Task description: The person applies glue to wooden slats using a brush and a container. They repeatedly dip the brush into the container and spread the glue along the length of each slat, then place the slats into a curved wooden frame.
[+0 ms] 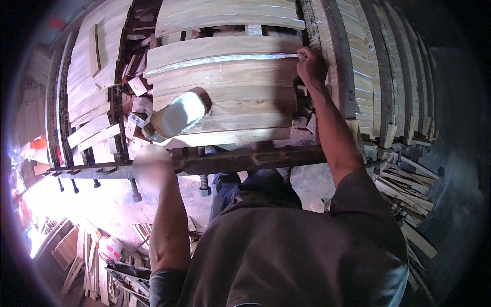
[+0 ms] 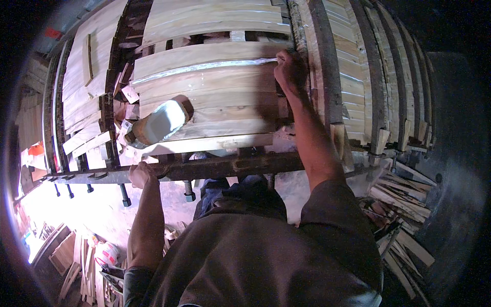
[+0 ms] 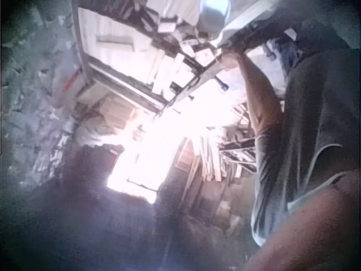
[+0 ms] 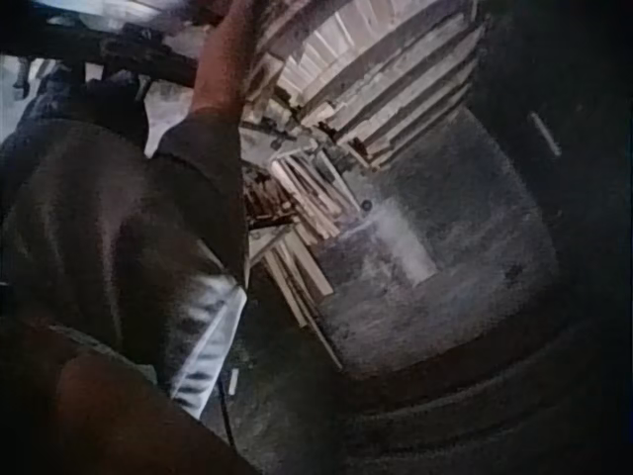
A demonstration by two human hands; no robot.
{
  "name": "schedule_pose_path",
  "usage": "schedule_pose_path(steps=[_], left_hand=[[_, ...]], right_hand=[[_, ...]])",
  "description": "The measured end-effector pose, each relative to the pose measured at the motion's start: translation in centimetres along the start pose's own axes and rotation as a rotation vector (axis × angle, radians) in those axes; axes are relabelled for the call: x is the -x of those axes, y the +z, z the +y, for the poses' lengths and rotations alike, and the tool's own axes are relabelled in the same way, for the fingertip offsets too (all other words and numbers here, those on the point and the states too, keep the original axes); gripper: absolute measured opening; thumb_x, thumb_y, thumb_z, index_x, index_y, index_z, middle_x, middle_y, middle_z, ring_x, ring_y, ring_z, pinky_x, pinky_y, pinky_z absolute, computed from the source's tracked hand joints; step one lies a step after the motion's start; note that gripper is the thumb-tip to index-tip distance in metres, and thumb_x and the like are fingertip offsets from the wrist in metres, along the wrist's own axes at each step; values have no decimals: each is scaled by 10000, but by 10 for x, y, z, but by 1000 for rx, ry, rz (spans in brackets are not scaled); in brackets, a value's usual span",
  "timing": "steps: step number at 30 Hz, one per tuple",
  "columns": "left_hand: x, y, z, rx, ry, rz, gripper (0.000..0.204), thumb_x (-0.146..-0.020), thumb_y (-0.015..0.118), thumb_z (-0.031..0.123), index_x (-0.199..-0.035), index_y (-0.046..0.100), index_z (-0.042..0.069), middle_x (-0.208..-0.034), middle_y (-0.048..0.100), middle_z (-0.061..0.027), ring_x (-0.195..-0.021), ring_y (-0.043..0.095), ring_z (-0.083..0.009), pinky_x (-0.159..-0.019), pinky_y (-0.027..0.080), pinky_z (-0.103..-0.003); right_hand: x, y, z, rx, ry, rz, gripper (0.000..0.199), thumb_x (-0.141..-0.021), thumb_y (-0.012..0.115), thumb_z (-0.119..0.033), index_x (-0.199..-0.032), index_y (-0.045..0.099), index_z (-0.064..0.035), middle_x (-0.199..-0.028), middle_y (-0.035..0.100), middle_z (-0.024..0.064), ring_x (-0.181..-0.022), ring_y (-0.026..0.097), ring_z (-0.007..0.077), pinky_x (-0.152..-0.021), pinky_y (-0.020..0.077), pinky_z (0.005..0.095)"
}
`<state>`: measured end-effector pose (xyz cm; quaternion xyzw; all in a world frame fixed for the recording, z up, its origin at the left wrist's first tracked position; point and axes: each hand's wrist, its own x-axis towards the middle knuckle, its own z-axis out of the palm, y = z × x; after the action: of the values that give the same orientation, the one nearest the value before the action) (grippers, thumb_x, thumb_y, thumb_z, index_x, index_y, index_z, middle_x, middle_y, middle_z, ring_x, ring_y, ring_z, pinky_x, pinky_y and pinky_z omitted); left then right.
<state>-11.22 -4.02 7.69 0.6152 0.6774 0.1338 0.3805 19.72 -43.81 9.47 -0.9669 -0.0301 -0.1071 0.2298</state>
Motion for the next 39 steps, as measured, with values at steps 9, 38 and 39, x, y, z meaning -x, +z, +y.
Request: schedule_pose_path(steps=[9, 38, 39], left_hand=[[-23, -6, -26, -178, 105, 60, 392, -743, 627, 64, -1118, 631, -48, -969, 580, -198, -722, 612, -239, -595, 563, -283], [-25, -2, -33, -417, 204, 101, 403, -693, 620, 182, -1060, 697, 32, -1099, 590, -197, -1037, 515, -388, -917, 438, -471], [-17, -5, -26, -416, 225, 116, 385, -699, 615, 183, -1043, 697, 29, -1088, 590, -198, -1027, 517, -386, -910, 435, -472]], right_hand=[[-2, -12, 23, 98, -56, 105, 118, -791, 666, -77, -887, 670, -146, -895, 630, 128, -877, 625, 331, -730, 492, 422], [8, 39, -91, -50, -560, 54, 91, -773, 660, -29, -846, 651, -82, -839, 601, 113, -829, 584, 338, -732, 476, 423], [7, 48, -104, -101, -630, 55, 89, -777, 650, -22, -845, 653, -79, -833, 598, 113, -818, 582, 332, -723, 477, 424]])
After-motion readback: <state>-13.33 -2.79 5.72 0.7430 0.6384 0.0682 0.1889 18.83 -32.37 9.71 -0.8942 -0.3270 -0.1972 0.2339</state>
